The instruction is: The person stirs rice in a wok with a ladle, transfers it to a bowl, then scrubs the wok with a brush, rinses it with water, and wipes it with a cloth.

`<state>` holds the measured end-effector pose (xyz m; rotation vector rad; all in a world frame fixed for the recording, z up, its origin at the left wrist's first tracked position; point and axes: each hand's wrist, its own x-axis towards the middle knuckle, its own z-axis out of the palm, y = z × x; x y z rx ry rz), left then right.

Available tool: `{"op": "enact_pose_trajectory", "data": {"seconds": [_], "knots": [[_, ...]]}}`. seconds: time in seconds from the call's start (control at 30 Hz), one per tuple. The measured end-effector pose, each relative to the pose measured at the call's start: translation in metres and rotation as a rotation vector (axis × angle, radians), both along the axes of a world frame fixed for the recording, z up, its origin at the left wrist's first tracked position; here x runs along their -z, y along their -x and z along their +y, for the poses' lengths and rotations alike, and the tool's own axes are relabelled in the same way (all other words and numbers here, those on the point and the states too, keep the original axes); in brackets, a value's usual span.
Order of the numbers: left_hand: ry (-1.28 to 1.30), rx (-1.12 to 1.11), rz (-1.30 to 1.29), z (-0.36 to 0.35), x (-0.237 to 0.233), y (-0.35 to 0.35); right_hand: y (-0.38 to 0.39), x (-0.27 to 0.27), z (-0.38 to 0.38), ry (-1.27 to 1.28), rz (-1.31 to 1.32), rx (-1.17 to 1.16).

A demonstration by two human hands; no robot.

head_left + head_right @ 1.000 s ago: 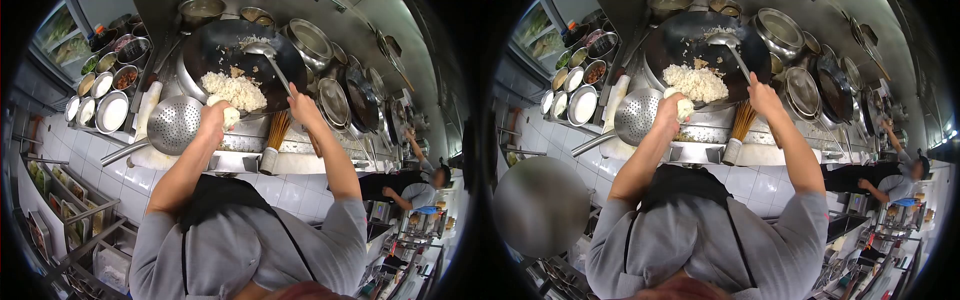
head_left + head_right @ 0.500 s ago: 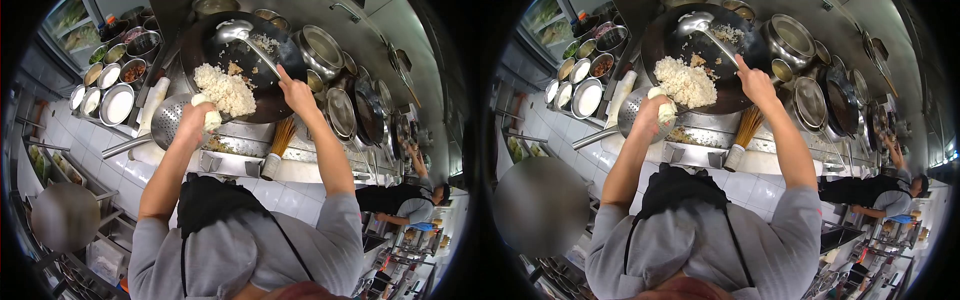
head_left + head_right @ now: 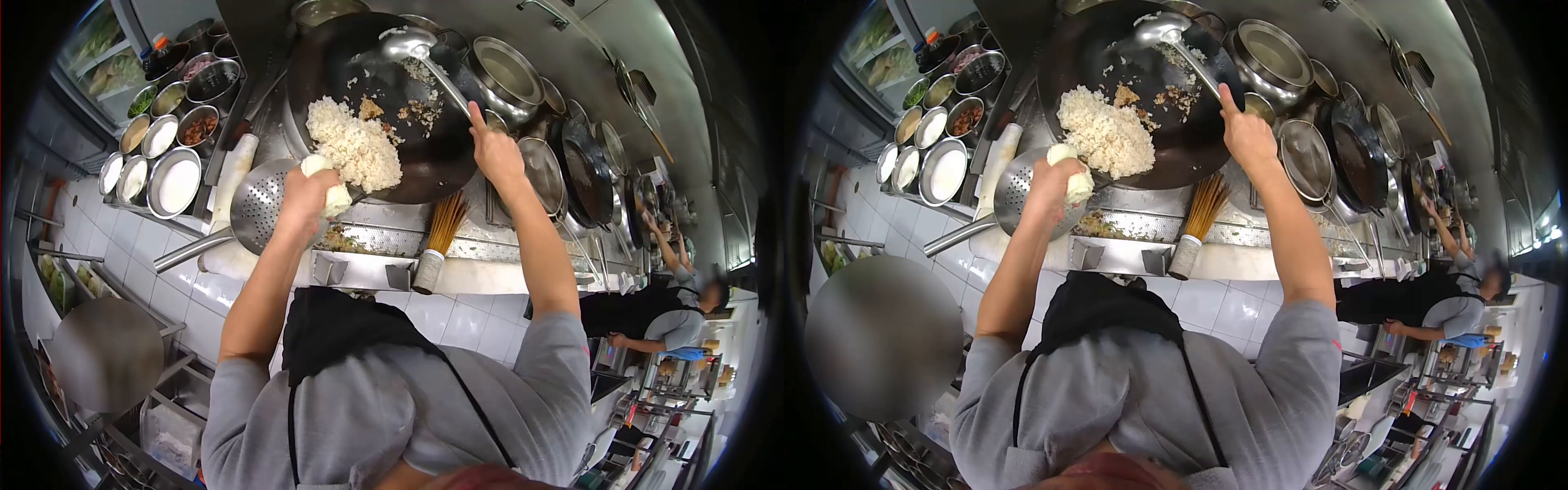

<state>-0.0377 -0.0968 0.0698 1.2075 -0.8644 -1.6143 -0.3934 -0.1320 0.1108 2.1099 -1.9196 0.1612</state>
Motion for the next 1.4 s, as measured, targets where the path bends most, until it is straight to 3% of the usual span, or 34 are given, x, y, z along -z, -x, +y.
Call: {"op": "enact_pose_trajectory", "data": {"seconds": [0.23, 0.27, 0.47, 0.6, 0.67, 0.77, 0.9, 1.07, 1.2, 1.4], "knots": [[-0.077, -0.084, 0.129, 0.004, 0.008, -0.001, 0.038, -0.006, 0.091, -0.236, 0.072, 0.115], [-0.084, -0.078, 0.120, 0.005, 0.010, -0.001, 0.038, -0.005, 0.087, -0.145, 0.011, 0.026], [-0.022, -0.056, 0.061, 0.014, 0.014, 0.006, -0.007, 0.000, 0.008, 0.023, -0.031, 0.046], [-0.060, -0.084, 0.036, 0.012, -0.001, -0.004, 0.030, 0.014, 0.067, -0.107, 0.095, 0.036], [-0.097, -0.107, 0.087, 0.004, 0.006, -0.009, 0.041, 0.012, 0.114, -0.260, -0.019, 0.123], [-0.107, -0.083, 0.065, 0.001, 0.012, -0.016, 0.039, 0.011, 0.135, -0.156, -0.115, 0.049], [-0.072, -0.049, 0.040, -0.002, 0.017, -0.019, 0.014, 0.014, 0.100, -0.063, -0.054, -0.044], [-0.097, -0.051, 0.066, -0.004, 0.019, -0.029, 0.051, 0.013, 0.109, -0.039, 0.239, -0.088], [-0.080, -0.047, 0.038, -0.005, 0.018, -0.035, 0.064, 0.012, 0.115, -0.003, 0.082, -0.084], [-0.028, -0.005, -0.027, -0.011, 0.009, -0.035, 0.025, 0.015, 0.054, 0.031, 0.086, -0.218]]}}
